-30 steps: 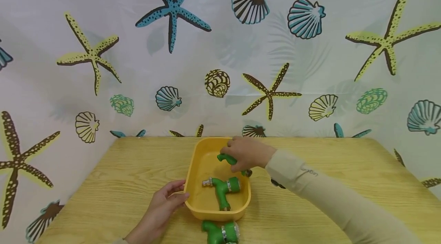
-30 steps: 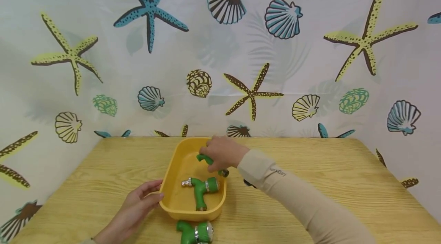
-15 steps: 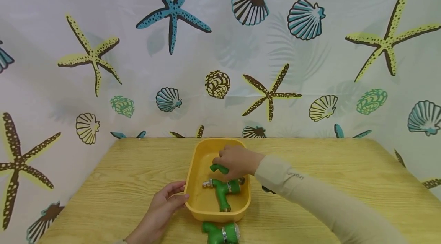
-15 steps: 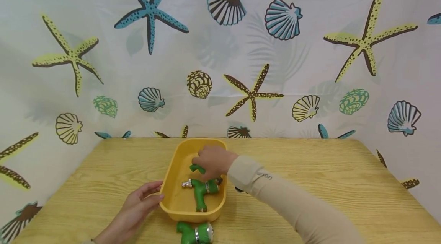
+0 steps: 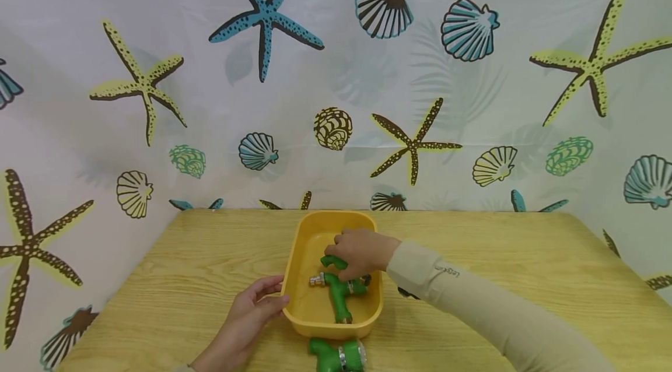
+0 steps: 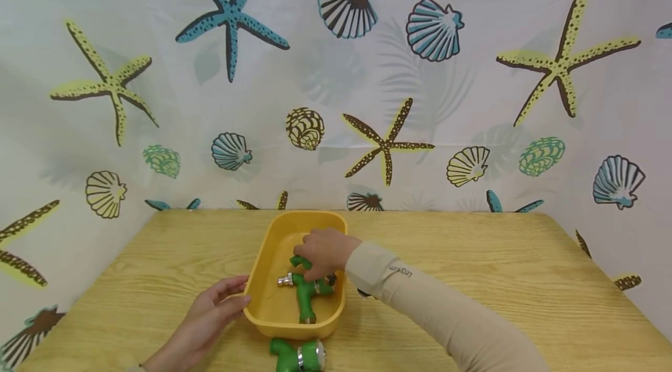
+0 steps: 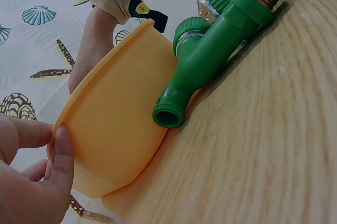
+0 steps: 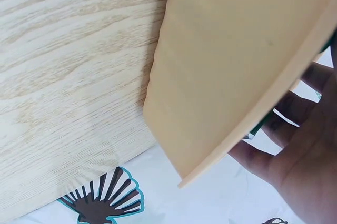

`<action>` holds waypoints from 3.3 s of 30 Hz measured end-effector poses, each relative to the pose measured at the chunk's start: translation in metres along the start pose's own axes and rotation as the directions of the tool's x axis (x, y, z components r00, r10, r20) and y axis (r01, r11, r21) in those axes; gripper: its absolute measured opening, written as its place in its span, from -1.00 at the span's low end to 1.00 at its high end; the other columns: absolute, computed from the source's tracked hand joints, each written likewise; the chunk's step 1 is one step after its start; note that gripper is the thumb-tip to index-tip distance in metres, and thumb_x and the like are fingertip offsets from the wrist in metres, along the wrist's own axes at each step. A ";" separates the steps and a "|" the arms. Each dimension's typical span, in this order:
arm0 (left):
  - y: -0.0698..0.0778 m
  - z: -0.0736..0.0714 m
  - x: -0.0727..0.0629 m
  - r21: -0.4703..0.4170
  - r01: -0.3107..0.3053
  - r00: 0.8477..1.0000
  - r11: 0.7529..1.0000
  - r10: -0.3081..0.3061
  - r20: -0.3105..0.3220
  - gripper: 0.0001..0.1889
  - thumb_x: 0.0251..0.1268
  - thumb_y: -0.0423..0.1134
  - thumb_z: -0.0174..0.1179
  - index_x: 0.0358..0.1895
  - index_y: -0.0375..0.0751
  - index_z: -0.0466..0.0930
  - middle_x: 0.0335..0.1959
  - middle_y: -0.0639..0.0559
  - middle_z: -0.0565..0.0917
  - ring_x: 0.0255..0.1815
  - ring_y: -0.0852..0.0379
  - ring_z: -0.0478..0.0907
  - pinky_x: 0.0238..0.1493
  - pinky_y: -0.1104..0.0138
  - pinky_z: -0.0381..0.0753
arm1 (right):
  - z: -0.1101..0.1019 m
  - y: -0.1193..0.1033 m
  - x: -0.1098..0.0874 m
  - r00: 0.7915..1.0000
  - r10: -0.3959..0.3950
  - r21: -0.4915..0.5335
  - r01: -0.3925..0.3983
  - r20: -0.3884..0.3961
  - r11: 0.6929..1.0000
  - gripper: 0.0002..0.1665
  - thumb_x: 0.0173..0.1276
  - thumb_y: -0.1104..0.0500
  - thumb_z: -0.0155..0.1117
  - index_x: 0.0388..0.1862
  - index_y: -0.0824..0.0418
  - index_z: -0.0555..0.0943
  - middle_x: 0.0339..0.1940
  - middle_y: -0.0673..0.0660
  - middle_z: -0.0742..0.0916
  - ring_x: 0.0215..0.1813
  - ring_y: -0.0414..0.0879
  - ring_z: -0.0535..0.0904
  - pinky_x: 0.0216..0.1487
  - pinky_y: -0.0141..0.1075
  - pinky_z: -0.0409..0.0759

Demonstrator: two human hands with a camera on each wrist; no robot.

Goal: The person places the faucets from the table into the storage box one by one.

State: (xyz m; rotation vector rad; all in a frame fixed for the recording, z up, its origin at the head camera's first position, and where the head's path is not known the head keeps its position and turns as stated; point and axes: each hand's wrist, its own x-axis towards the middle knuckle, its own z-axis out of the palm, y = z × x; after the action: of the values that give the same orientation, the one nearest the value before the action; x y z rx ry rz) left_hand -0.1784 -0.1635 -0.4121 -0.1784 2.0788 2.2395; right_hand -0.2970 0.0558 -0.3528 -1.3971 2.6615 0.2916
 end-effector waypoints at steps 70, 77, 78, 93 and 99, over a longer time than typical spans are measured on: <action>0.001 -0.001 -0.001 0.005 -0.006 1.000 1.000 0.006 0.022 -0.52 0.21 -0.44 0.24 0.22 -0.45 0.40 0.06 -0.21 0.42 -0.07 0.03 0.48 -0.08 0.28 0.58 | -0.017 0.053 -0.091 0.891 -0.019 -0.168 -0.065 -0.454 0.984 -0.05 0.32 -0.48 -0.05 0.49 0.07 0.28 0.51 0.30 0.19 0.51 0.19 0.03 0.37 0.30 -0.06; 0.001 -0.001 -0.001 0.000 -0.006 1.000 1.000 0.006 0.024 -0.52 0.22 -0.44 0.24 0.22 -0.46 0.40 0.04 -0.21 0.41 -0.08 0.03 0.49 -0.12 0.30 0.59 | -0.026 0.069 -0.117 0.857 0.035 -0.129 -0.118 -0.515 0.985 -0.05 0.33 -0.47 -0.05 0.47 0.13 0.31 0.49 0.35 0.22 0.49 0.23 0.06 0.35 0.33 -0.04; 0.001 -0.001 -0.001 -0.003 -0.005 1.000 1.000 0.005 0.025 -0.52 0.22 -0.44 0.24 0.22 -0.47 0.40 0.04 -0.21 0.41 -0.09 0.04 0.50 -0.13 0.30 0.59 | -0.026 0.071 -0.120 0.852 0.035 -0.130 -0.120 -0.523 0.984 -0.05 0.33 -0.47 -0.05 0.47 0.13 0.31 0.48 0.35 0.23 0.48 0.24 0.07 0.34 0.33 -0.03; 0.000 -0.001 -0.002 -0.001 0.004 1.000 1.000 -0.004 0.018 -0.51 0.22 -0.44 0.25 0.22 -0.47 0.38 0.03 -0.19 0.39 -0.08 0.04 0.51 -0.09 0.28 0.59 | -0.017 0.057 -0.136 0.850 -0.025 -0.165 -0.074 -0.527 0.984 -0.11 0.36 -0.41 -0.03 0.43 0.15 0.36 0.46 0.34 0.28 0.46 0.24 0.12 0.33 0.32 0.03; 0.000 -0.002 -0.002 -0.003 0.003 1.000 1.000 -0.003 0.020 -0.50 0.22 -0.44 0.24 0.23 -0.47 0.38 0.03 -0.18 0.39 -0.10 0.04 0.51 -0.09 0.28 0.59 | -0.015 0.048 -0.138 0.827 -0.080 -0.185 -0.030 -0.557 0.982 -0.13 0.39 -0.43 -0.13 0.41 0.13 0.38 0.45 0.33 0.31 0.44 0.27 0.15 0.31 0.33 0.08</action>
State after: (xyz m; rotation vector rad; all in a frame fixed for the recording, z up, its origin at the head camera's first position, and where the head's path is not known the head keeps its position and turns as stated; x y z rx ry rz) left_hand -0.1768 -0.1651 -0.4122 -0.1588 2.0646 2.2331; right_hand -0.2593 0.1895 -0.3060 -1.8141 3.1431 0.1397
